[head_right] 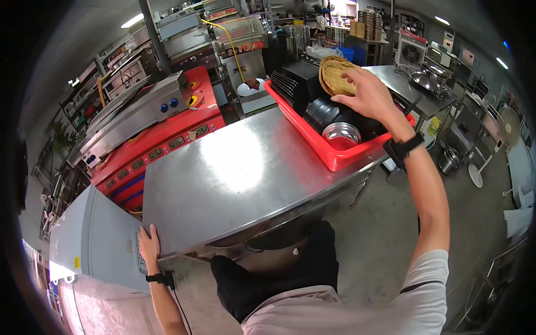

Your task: The recorder is organizing various restaurant supplies, such as bento boxes and small metal containers, on a stainless steel counter in a kitchen.

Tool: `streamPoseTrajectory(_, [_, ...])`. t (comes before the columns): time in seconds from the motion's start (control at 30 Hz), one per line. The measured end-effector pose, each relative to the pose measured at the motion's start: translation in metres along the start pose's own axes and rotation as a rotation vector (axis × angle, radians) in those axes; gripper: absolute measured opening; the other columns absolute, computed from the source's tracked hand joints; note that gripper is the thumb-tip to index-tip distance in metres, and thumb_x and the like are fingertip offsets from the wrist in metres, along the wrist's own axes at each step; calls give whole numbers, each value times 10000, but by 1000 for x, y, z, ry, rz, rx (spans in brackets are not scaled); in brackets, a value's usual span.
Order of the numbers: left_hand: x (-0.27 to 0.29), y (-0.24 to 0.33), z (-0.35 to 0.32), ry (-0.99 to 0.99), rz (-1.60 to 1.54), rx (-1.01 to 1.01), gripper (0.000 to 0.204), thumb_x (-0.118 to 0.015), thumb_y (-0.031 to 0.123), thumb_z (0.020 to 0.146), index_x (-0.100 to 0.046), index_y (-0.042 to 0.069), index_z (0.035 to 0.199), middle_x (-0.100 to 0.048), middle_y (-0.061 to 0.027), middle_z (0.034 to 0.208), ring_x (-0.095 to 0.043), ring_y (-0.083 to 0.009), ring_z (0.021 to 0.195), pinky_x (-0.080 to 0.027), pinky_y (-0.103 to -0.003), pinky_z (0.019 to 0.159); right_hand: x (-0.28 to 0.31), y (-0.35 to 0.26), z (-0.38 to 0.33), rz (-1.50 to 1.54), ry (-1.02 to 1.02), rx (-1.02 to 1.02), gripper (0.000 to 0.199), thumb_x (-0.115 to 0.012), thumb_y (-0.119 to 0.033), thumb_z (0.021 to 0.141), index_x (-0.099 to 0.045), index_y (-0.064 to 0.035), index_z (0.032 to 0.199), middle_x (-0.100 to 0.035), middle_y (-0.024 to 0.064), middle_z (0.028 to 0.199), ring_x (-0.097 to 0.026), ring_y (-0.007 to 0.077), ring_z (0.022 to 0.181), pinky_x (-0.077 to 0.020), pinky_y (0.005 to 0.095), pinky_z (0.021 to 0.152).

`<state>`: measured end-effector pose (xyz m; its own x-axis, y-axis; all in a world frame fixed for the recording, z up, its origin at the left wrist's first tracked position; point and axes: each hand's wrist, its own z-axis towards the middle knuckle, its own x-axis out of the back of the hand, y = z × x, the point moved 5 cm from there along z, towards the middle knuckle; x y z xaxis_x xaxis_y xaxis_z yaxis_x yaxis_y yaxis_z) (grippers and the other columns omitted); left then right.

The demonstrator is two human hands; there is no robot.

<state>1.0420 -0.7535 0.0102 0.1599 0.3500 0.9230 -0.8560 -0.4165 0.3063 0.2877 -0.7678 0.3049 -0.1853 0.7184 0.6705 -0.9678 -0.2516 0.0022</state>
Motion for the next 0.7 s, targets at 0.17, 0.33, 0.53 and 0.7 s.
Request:
streamPoseTrajectory(0.17, [0,0,1,20,-3,-14,833,-480,631,1066,-476,-17,1589,-544,-258,1560,-563,-452,1384,-455,-502,1151,-45,18,16,-207,-152,-16,562,-944,-371,749,-692,-36,1124,-720,154,1117,-703,389,1078,-566,512,889])
streamPoseTrajectory(0.33, [0,-1,0,22,-7,-19,829,-480,627,1068,-479,-21,1585,-554,-255,1549,-567,-446,1381,-461,-497,1146,-71,27,20,-374,-265,-90,556,-960,-366,722,-692,-37,1082,-728,183,1068,-716,400,1039,-570,517,875])
streamPoseTrajectory(0.53, [0,-1,1,20,-31,-9,803,-505,612,1064,-494,-4,1580,-552,-243,1552,-558,-429,1392,-460,-497,1146,-85,35,25,-457,-233,-74,434,-931,-339,751,-727,-33,980,-757,207,952,-744,417,923,-590,528,809])
streamPoseTrajectory(0.7, [-2,-4,-1,185,-14,-105,721,-603,544,1043,-559,-2,1512,-562,-236,1526,-527,-424,1407,-436,-505,1161,-85,35,29,-466,-200,-118,373,-891,-349,805,-753,-38,957,-753,219,899,-751,419,893,-598,529,790])
